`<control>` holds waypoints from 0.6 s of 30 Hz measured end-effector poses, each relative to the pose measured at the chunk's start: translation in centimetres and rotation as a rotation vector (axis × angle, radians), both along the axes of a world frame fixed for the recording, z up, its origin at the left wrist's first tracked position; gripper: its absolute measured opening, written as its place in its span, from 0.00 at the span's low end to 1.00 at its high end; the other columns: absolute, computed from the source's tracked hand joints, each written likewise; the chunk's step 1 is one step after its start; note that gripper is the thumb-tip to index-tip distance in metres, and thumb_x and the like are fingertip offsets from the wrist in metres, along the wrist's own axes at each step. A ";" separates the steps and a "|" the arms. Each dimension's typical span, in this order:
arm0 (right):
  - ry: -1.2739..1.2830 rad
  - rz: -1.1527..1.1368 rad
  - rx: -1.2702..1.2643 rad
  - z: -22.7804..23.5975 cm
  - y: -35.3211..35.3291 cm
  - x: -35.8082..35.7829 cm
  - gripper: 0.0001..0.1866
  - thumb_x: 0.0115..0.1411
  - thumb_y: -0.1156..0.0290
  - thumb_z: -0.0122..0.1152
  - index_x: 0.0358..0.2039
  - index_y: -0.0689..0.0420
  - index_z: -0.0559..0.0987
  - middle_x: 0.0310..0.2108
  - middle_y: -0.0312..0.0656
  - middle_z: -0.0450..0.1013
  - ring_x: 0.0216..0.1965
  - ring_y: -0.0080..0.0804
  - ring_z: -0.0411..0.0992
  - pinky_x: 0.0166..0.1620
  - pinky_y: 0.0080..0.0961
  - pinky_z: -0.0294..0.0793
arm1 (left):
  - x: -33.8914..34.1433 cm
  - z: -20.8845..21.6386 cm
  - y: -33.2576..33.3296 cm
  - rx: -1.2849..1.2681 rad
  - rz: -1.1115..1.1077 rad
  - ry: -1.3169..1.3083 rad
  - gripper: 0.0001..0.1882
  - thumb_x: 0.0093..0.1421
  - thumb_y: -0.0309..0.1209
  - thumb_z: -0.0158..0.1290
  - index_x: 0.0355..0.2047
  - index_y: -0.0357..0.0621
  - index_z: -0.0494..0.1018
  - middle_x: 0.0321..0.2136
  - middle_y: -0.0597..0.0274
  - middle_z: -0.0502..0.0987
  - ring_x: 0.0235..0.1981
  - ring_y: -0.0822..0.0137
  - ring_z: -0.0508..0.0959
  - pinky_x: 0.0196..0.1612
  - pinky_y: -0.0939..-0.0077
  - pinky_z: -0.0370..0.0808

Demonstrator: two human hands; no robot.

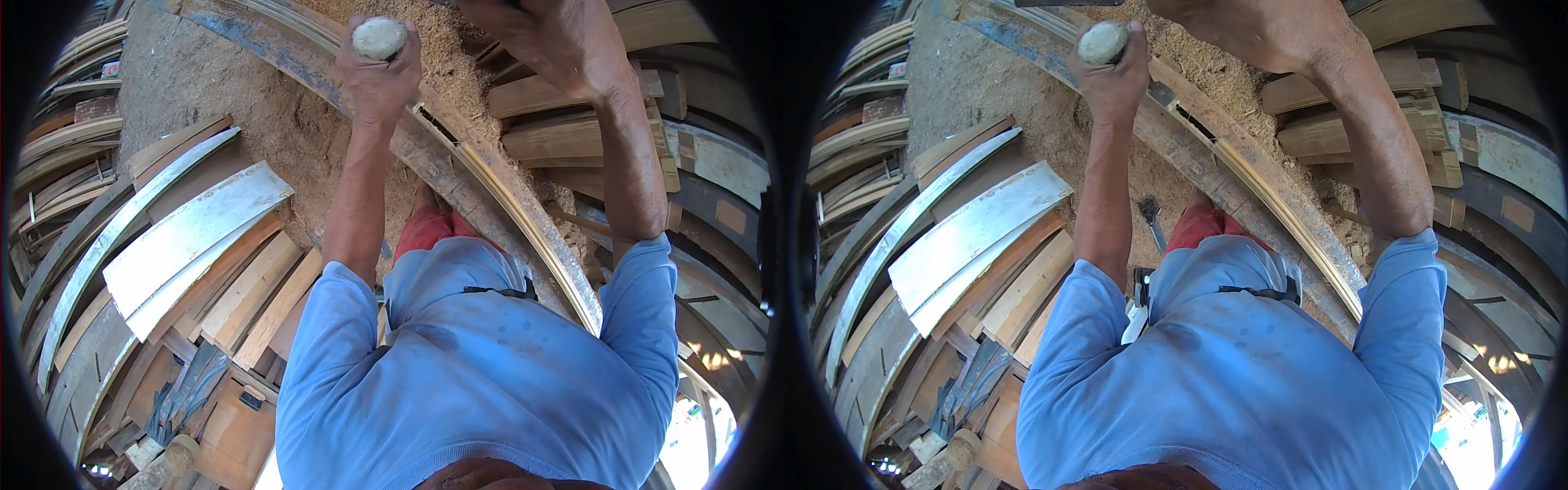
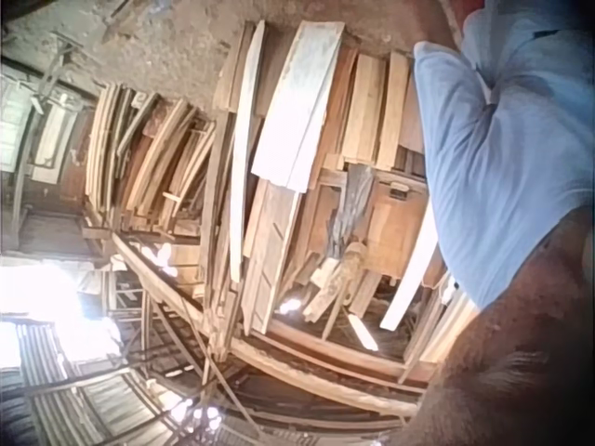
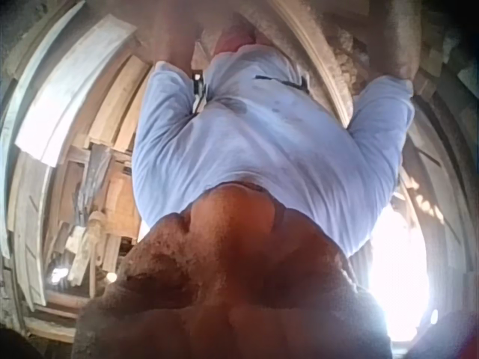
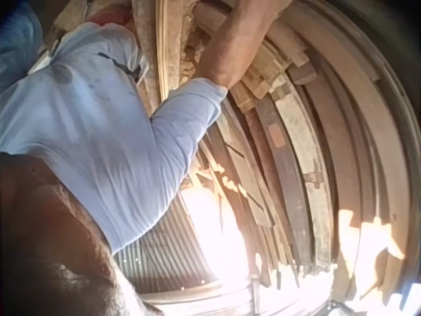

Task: The person carves a slot into a long wooden plank using a mallet and a chisel. The person hammers the chisel repeatedly to remove wood, repositions the plank several times, and clears away wood shavings by hand.

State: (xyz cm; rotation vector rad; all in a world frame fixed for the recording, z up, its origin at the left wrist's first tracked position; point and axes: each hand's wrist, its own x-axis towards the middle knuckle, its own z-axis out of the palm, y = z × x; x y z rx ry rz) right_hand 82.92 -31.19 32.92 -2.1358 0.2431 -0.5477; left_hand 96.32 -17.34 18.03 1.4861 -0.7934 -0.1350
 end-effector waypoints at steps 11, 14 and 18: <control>0.043 -0.125 0.000 0.7 1.9 -0.5 0.11 0.55 0.81 0.56 0.38 0.62 0.80 0.15 0.29 0.64 0.17 0.14 0.59 0.19 0.21 0.58 | 1.1 -2.6 0.4 -0.182 -0.139 0.072 0.11 0.62 0.18 0.60 0.38 0.38 0.66 0.22 0.62 0.77 0.21 0.75 0.78 0.25 0.79 0.77; -0.042 -0.071 -0.030 -0.3 1.4 -0.5 0.14 0.56 0.81 0.56 0.43 0.63 0.81 0.16 0.32 0.69 0.17 0.15 0.64 0.19 0.22 0.62 | 1.8 -2.9 0.4 -0.094 -0.177 -0.006 0.10 0.63 0.19 0.60 0.37 0.38 0.67 0.22 0.62 0.77 0.21 0.75 0.78 0.24 0.79 0.77; 0.064 -0.063 0.072 0.6 1.4 -0.8 0.16 0.55 0.81 0.56 0.45 0.64 0.81 0.18 0.35 0.72 0.17 0.17 0.66 0.19 0.23 0.64 | 1.6 -2.7 0.4 -0.092 -0.146 -0.036 0.09 0.63 0.19 0.59 0.36 0.38 0.69 0.20 0.64 0.77 0.21 0.76 0.78 0.24 0.80 0.76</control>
